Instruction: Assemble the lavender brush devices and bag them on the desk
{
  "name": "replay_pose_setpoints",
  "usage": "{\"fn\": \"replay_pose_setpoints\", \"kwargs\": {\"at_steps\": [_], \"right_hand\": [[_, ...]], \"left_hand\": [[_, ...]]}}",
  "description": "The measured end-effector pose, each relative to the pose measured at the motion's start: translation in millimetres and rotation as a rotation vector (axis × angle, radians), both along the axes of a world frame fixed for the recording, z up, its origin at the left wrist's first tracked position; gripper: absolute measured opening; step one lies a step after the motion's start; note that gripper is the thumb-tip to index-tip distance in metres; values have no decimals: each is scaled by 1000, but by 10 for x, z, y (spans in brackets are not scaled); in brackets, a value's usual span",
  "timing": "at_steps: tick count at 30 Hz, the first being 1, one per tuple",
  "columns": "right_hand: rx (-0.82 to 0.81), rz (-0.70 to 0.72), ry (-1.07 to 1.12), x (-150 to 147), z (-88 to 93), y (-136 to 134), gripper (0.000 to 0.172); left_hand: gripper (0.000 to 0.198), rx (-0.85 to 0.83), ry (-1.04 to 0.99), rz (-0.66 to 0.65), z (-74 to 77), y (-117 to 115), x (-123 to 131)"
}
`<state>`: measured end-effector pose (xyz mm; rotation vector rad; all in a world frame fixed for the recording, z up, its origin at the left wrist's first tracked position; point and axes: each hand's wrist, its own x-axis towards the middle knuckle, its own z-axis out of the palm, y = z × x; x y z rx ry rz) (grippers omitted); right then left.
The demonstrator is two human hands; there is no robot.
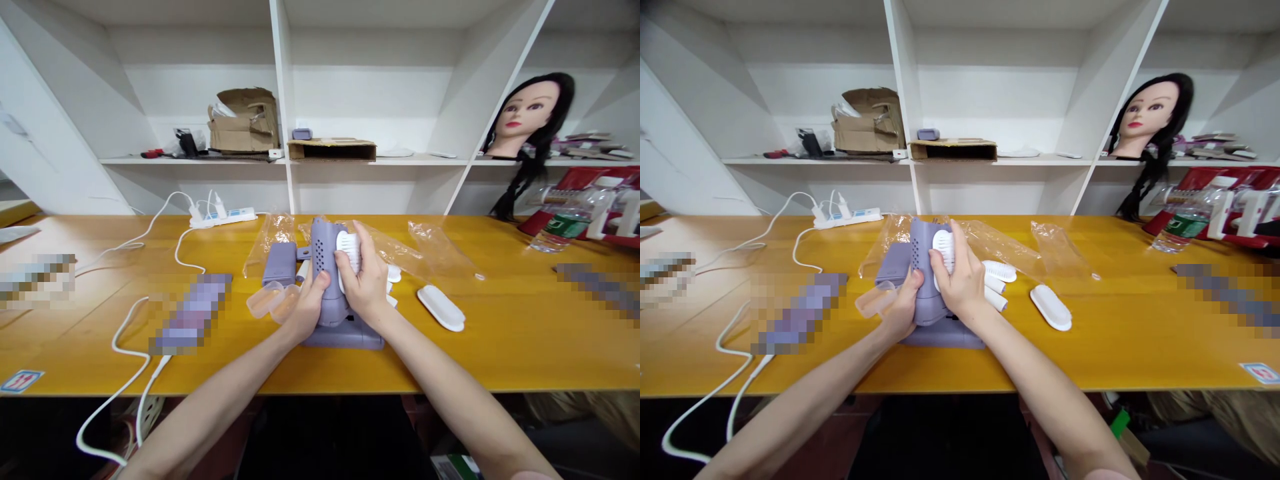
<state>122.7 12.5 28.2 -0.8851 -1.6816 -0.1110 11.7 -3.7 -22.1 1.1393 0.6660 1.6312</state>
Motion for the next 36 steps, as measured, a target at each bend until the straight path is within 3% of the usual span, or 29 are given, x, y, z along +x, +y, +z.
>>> {"fn": "replay_pose_setpoints", "kwargs": {"at_steps": [5, 9, 13, 16, 19, 22, 26, 31, 36], "right_hand": [[-61, 22, 10, -23, 36, 11, 49], [-319, 106, -36, 49, 132, 107, 60], [-549, 248, 34, 316, 292, 261, 55], [-629, 62, -61, 545, 354, 396, 46], [-747, -88, -406, 649, 296, 504, 31], [-799, -56, -666, 575, 163, 515, 21], [-765, -16, -774, 389, 64, 400, 22], [-804, -106, -860, 444, 193, 337, 28], [-938, -235, -1009, 625, 291, 349, 21]], "left_hand": [[47, -114, -176, -63, 107, -41, 56], [45, -362, -369, -116, 288, -13, 59], [54, -398, -407, -164, 401, 71, -82], [57, -392, -451, -143, 418, 118, -186], [57, -386, -471, -155, 401, 131, -218], [57, -403, -461, -186, 371, 126, -201], [57, -397, -419, -219, 344, 117, -182], [59, -375, -388, -270, 338, 107, -192], [59, -414, -399, -284, 335, 106, -175]]}}
